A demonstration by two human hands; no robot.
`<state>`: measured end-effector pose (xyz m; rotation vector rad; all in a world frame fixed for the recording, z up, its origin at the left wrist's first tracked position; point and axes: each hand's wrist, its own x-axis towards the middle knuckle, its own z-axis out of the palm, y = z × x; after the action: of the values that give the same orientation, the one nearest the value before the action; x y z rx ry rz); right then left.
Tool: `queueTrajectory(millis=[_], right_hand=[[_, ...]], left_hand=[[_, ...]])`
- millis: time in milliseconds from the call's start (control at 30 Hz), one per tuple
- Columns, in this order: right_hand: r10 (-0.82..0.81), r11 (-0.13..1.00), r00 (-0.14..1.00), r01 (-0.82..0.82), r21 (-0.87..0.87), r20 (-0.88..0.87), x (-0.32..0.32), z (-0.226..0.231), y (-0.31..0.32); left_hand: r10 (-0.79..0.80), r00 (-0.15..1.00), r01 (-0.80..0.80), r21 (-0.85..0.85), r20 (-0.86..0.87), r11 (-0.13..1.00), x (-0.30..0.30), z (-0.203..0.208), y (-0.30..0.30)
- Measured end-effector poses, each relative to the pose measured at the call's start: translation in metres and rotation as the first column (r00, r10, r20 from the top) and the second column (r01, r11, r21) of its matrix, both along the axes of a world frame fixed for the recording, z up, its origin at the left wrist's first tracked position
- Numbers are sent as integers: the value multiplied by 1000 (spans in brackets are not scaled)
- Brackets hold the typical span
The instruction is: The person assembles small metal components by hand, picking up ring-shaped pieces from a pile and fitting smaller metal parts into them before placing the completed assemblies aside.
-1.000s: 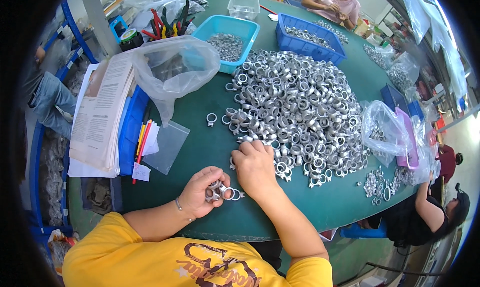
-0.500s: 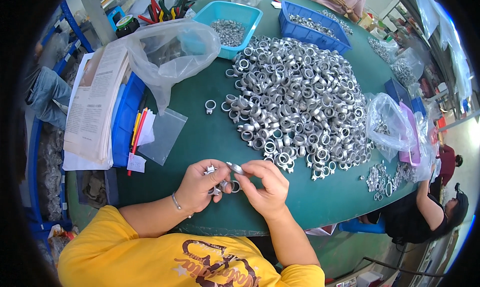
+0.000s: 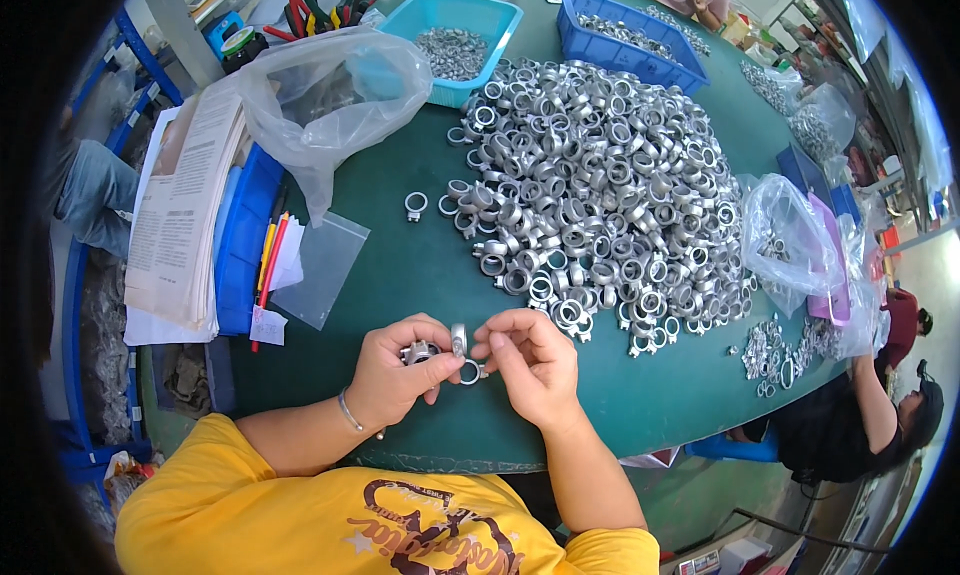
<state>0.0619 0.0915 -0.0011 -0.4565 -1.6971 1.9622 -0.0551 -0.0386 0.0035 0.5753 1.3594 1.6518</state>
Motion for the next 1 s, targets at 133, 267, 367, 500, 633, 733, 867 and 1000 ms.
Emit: queueTrajectory(millis=[133,267,367,500,633,733,867,1000], right_hand=[[95,993,995,-97,-69,-29,1,-4,3],[169,967,970,-198,-161,-177,-2,-3,0],[160,955,945,-221,-198,-284,-3,-3,1],[136,949,923,-225,-219,-359,-3,-7,3],[110,895,960,-209,-394,-259,-4,-2,2],[120,857,973,-202,-475,-198,-4,-3,5],[165,890,963,-238,-389,-212,-5,-5,5],[212,920,967,-247,-305,-144,-2,-10,7]], left_hand=[[41,954,-10,103,-296,995,2,-2,2],[228,742,-57,279,-631,959,2,-13,7],[204,886,-175,108,-416,979,5,-5,2],[186,960,-184,30,-211,983,5,2,1],[168,958,-144,116,-233,983,4,-2,-2],[177,903,-115,177,-391,978,3,-4,0],[191,876,-121,181,-443,976,4,-5,1],[225,862,-134,223,-454,966,3,-4,1]])
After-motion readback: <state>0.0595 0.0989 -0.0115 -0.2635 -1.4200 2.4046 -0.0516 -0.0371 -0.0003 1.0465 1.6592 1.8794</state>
